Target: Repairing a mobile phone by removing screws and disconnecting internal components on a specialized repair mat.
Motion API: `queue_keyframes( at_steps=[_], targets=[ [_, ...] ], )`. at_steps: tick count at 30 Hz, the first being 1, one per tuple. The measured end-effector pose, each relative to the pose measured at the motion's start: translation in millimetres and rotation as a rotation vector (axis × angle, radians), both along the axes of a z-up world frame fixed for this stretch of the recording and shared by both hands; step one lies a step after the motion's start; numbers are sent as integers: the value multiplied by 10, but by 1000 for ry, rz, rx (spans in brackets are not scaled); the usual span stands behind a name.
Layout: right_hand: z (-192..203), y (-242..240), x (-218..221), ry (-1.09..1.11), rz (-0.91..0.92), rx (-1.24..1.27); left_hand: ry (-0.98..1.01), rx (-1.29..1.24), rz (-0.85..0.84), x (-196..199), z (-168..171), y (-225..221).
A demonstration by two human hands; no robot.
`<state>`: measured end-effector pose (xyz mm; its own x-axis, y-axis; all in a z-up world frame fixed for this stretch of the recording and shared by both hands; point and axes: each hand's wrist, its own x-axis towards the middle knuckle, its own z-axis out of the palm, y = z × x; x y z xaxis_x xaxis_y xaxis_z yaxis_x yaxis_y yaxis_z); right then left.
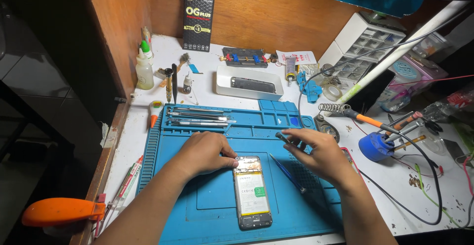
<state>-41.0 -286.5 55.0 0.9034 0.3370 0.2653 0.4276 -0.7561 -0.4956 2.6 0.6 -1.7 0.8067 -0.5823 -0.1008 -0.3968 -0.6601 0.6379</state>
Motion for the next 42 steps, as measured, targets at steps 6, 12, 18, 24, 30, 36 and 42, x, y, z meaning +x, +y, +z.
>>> queue_keyframes(
  at_steps=[6,12,18,24,30,36,42],
  targets=[
    [-399,-108,27,44,7,-175,-35,29,12,-81,52,-23],
    [-674,-568,183,42,42,7,-347,-7,-111,-280,16,-119],
    [-662,-629,179,41,57,86,-441,206,-183,-309,68,-320],
    [-663,-670,201,114,68,73,-662,425,-314,-335,97,-492],
    [-612,-666,173,144,88,52,-860,574,-415,-385,43,-726],
    [-674,-710,185,85,131,58,-763,709,-417,-474,208,-852],
    [-631,-718,157,80,146,79,-481,553,-118,-50,558,-598]
  ],
)
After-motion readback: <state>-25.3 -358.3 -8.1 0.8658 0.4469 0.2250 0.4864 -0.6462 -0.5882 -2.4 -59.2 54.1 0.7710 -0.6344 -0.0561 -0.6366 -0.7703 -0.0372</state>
